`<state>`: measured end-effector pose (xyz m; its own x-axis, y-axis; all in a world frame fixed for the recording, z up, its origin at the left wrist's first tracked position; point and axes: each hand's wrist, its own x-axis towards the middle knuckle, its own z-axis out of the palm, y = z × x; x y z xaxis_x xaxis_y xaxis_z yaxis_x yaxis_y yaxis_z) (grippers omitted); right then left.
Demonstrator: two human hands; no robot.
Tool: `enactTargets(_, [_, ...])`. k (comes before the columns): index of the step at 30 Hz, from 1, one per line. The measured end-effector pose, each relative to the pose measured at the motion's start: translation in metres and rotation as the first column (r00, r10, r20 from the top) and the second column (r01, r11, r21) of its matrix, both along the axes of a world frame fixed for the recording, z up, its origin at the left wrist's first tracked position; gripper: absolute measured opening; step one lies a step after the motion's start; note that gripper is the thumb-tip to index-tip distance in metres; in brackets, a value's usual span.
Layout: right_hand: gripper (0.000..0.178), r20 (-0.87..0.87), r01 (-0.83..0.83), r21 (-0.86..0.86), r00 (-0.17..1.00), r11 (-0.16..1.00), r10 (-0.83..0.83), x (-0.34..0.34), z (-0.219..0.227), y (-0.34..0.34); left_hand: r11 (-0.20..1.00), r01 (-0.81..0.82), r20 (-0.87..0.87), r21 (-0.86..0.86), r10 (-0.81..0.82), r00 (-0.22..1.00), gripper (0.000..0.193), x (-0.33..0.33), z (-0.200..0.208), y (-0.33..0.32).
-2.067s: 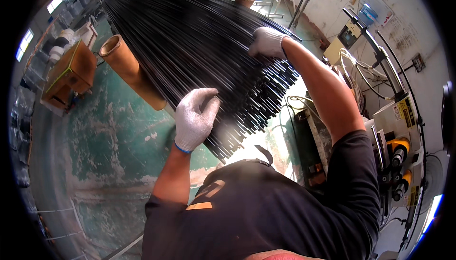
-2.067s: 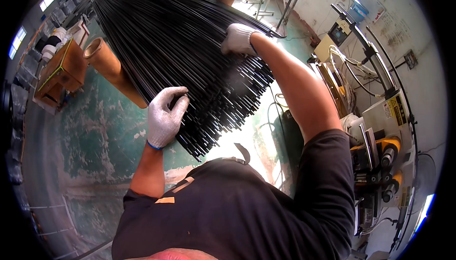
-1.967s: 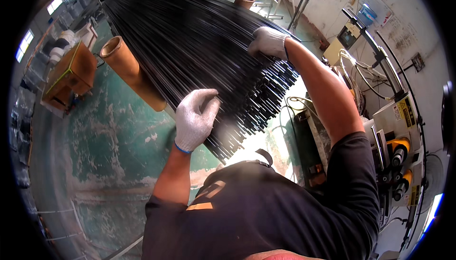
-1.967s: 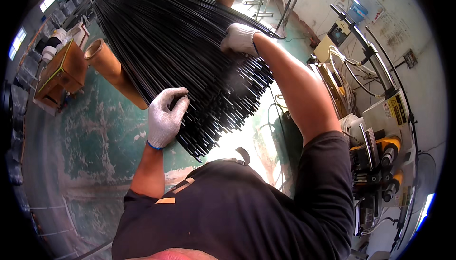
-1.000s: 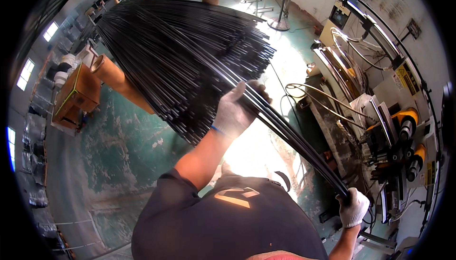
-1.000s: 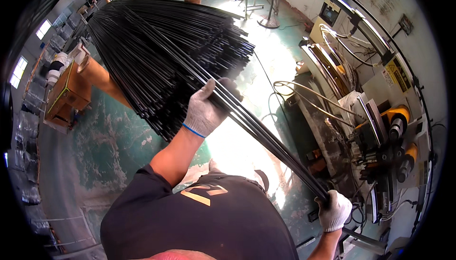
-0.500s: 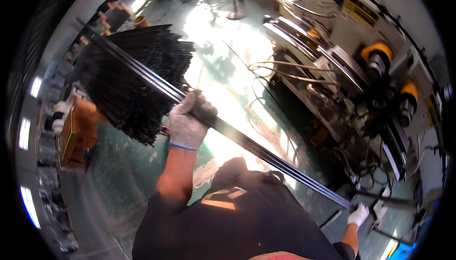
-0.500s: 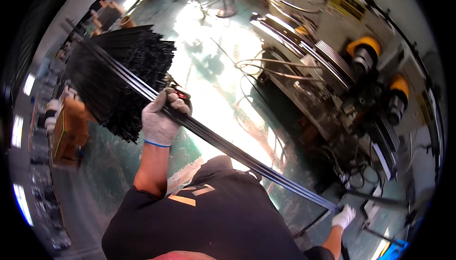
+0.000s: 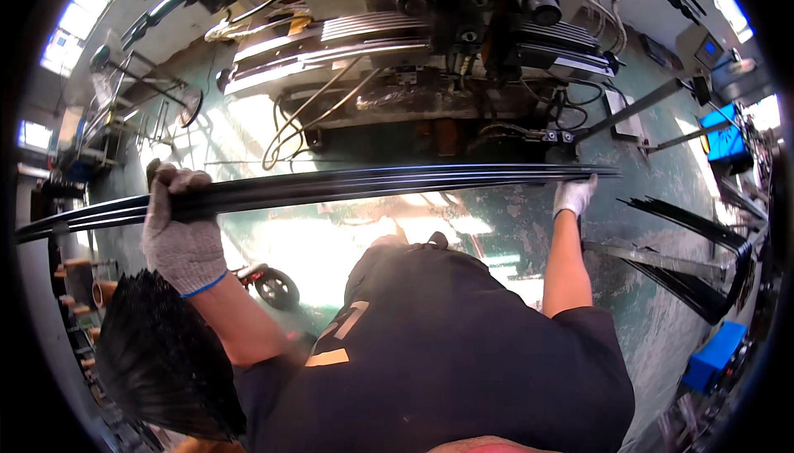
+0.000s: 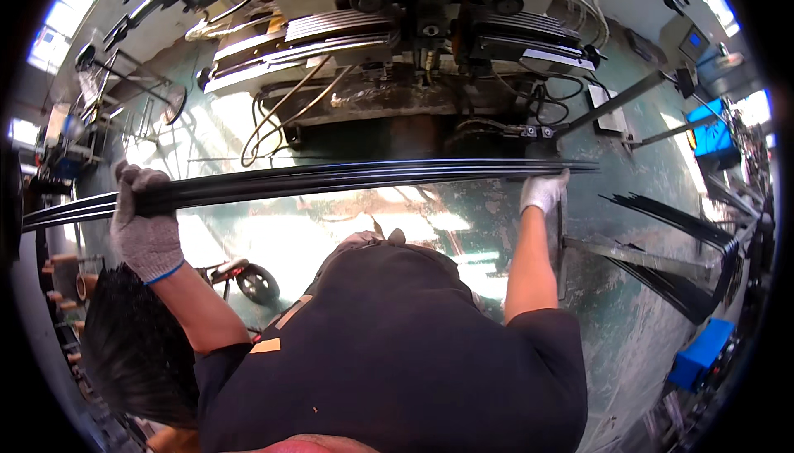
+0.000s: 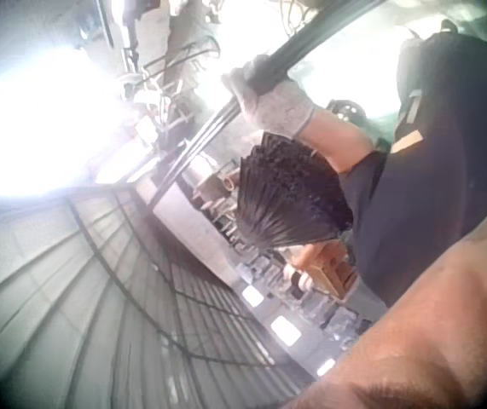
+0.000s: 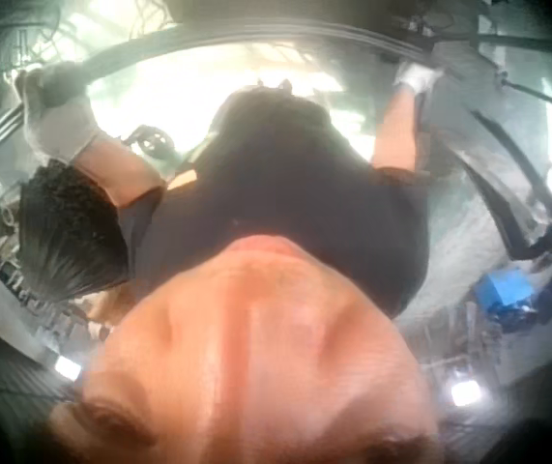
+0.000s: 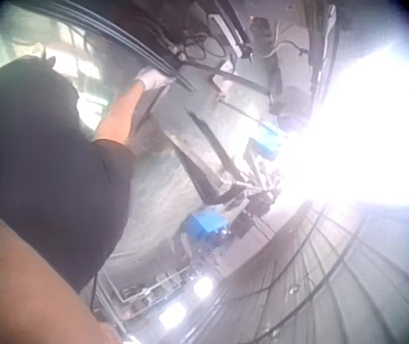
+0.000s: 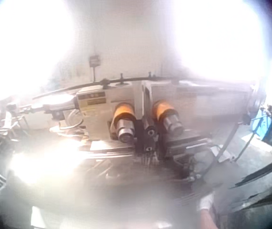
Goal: The person measures a wooden board with a tape measure, then operates a metal bending machine. They repeatedly feed bundles of long metal rods into the machine, activate the bending cycle, and remove the bent rods, stacking them on a nearby rack.
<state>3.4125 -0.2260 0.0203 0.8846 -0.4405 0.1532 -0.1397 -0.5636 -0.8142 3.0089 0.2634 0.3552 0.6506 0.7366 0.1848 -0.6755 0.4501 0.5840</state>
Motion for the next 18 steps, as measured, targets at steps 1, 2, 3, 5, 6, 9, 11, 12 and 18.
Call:
enactTargets(1, [0.049,-0.02,-0.119,0.482,0.989,0.868,0.147,-0.02,0.022,0.036,0.999,0.026,-0.015,-0.032,-0.026,1.0,0.024,0.019,-0.019,0.006])
enactTargets(2, [0.044,-0.003,-0.174,0.83,0.949,0.53,0.316,-0.043,0.052,0.076,0.996,0.037,-0.024,-0.083,-0.039,0.999,0.024,0.037,-0.035,0.011])
enactTargets(3, [0.04,0.109,-0.167,0.981,0.895,0.097,0.432,-0.063,0.079,0.112,0.989,0.047,-0.035,-0.139,-0.052,0.998,0.024,0.053,-0.053,0.016])
enactTargets(5, [0.036,0.141,0.073,0.889,0.896,-0.452,0.421,-0.083,0.123,0.171,0.97,0.075,-0.104,-0.232,-0.102,0.989,0.024,0.086,-0.08,0.028])
enactTargets(6, [0.029,0.094,0.072,0.921,0.913,-0.383,0.398,-0.075,0.115,0.187,0.959,0.09,-0.135,-0.268,-0.13,0.982,0.023,0.101,-0.091,0.036])
enactTargets(9, [0.015,0.058,0.038,0.961,0.94,-0.273,0.337,-0.046,0.115,0.206,0.941,0.263,-0.047,-0.213,-0.278,0.959,0.03,0.117,-0.088,0.056])
enactTargets(11, [0.01,0.081,-0.026,0.981,0.955,-0.191,0.284,-0.037,0.13,0.206,0.965,0.236,-0.087,-0.116,-0.246,0.965,0.033,0.114,-0.082,0.095])
enactTargets(12, [0.011,0.096,-0.055,0.986,0.957,-0.155,0.275,-0.029,0.131,0.205,0.962,0.256,-0.04,-0.093,-0.26,0.965,0.033,0.111,-0.078,0.119])
enactTargets(18, [0.031,0.162,-0.163,0.987,0.973,-0.009,0.164,0.04,0.126,0.217,0.98,0.196,-0.137,-0.039,-0.199,0.97,0.03,0.119,-0.083,0.193])
